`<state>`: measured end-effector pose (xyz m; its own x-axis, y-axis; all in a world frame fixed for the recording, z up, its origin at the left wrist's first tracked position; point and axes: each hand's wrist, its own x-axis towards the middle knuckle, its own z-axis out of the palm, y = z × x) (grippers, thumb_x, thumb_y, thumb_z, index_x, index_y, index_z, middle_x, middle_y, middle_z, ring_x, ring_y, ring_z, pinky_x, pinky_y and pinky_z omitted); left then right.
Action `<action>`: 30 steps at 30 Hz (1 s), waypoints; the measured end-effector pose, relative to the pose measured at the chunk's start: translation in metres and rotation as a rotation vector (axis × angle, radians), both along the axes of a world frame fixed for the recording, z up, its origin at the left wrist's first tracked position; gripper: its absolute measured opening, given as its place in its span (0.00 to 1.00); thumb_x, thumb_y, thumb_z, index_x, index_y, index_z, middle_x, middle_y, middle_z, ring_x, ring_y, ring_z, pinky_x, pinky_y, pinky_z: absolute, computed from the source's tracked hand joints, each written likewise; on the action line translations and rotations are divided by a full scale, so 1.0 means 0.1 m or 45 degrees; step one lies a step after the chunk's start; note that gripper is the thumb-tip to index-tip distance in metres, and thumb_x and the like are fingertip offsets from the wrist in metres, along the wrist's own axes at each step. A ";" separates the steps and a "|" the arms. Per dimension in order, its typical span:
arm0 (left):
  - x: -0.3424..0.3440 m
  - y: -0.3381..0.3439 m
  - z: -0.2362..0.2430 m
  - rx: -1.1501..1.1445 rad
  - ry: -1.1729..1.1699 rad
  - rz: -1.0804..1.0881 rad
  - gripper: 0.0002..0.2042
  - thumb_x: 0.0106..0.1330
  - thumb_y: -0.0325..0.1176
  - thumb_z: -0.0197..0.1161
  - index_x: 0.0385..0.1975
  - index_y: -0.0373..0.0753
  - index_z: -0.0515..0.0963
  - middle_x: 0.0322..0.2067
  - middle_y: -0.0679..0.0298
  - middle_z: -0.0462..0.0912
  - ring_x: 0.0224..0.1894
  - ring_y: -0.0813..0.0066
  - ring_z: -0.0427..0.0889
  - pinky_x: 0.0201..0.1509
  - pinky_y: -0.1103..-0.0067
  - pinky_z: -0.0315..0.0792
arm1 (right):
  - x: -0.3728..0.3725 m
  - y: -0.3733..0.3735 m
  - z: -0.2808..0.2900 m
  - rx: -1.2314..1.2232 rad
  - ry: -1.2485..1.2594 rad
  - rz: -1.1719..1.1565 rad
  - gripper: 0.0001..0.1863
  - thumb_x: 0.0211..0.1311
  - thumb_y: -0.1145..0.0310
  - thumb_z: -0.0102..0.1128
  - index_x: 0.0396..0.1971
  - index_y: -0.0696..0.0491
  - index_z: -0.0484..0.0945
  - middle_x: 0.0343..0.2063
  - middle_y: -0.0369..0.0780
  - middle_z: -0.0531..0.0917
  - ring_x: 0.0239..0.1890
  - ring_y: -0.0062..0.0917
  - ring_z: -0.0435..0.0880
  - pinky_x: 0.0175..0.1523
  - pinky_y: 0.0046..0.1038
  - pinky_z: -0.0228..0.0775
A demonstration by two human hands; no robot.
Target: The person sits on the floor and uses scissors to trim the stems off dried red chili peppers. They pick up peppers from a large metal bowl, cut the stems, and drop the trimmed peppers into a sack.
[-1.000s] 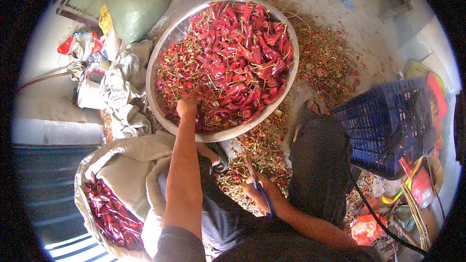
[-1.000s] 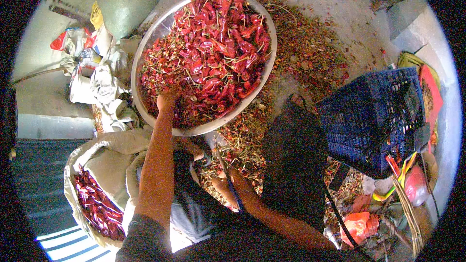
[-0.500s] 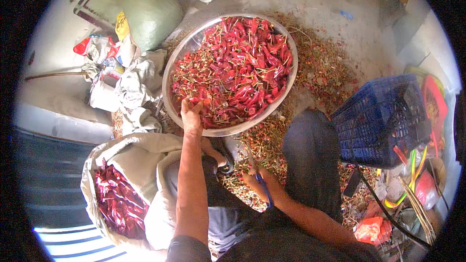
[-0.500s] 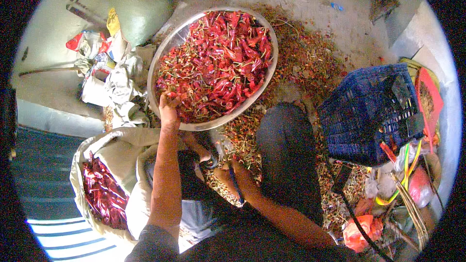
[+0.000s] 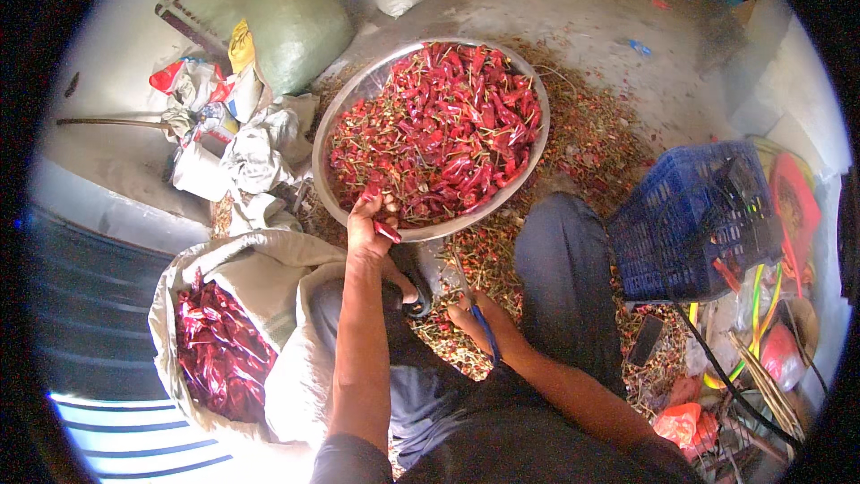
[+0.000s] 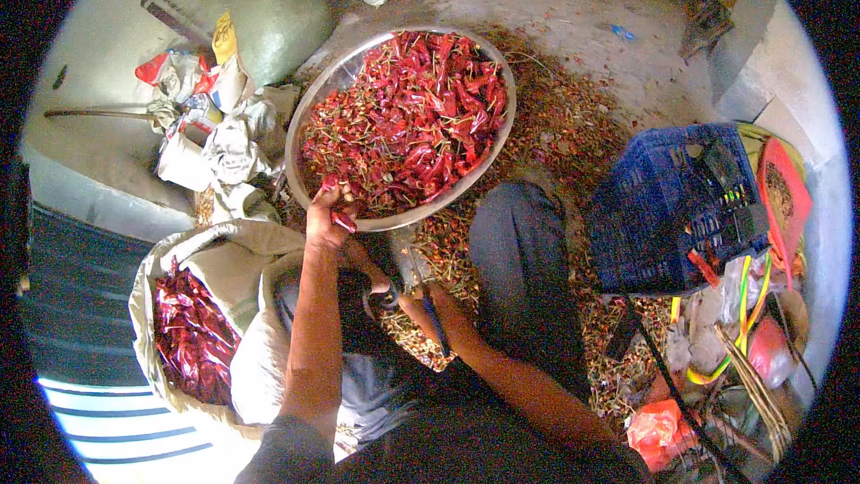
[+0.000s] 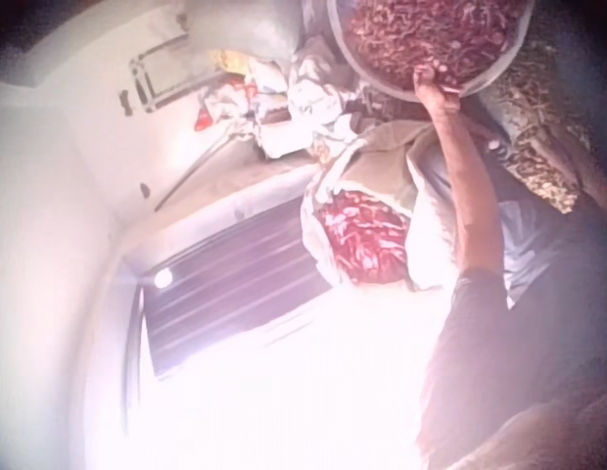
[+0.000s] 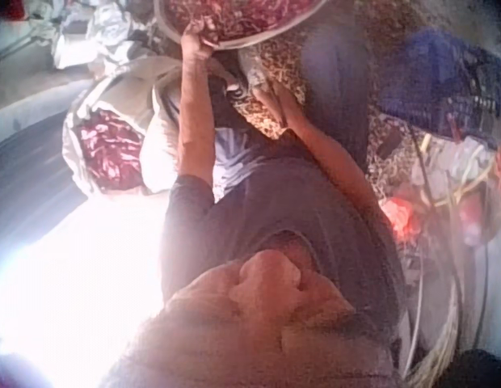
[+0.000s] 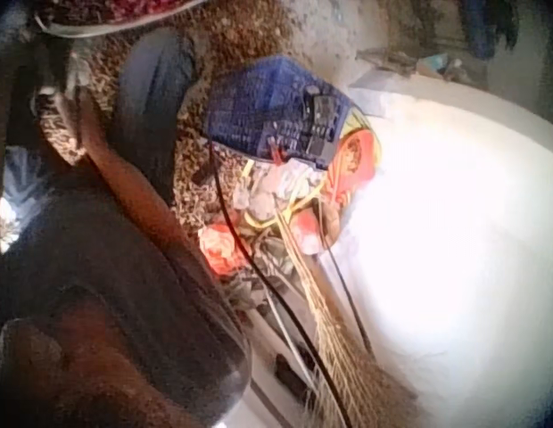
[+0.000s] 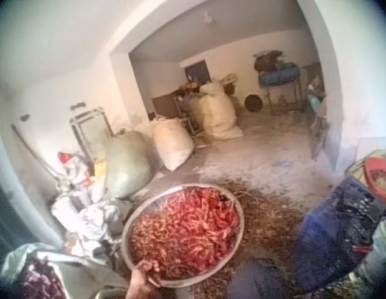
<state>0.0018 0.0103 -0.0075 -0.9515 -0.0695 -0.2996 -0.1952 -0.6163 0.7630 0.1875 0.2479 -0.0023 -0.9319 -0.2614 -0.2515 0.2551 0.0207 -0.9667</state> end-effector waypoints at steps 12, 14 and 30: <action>0.15 0.12 0.11 -0.406 0.189 0.161 0.09 0.61 0.21 0.57 0.39 0.40 0.78 0.29 0.65 0.81 0.25 0.73 0.78 0.25 0.78 0.71 | -0.05 -0.06 -0.20 0.123 0.050 0.099 0.20 0.62 0.51 0.56 0.23 0.53 0.68 0.18 0.35 0.68 0.23 0.23 0.67 0.31 0.33 0.61; 0.15 0.22 0.15 -0.459 0.173 0.220 0.06 0.63 0.23 0.57 0.37 0.39 0.78 0.27 0.67 0.81 0.24 0.75 0.78 0.26 0.78 0.72 | -0.07 -0.03 -0.19 0.152 0.025 0.132 0.19 0.62 0.52 0.56 0.23 0.53 0.68 0.18 0.35 0.68 0.24 0.23 0.67 0.31 0.32 0.61; 0.19 0.31 0.08 -1.130 0.200 0.089 0.06 0.70 0.35 0.56 0.32 0.41 0.76 0.18 0.76 0.70 0.19 0.86 0.64 0.22 0.84 0.59 | -0.03 -0.02 -0.23 0.030 0.083 0.008 0.17 0.63 0.55 0.59 0.26 0.53 0.70 0.19 0.33 0.71 0.24 0.18 0.68 0.31 0.29 0.64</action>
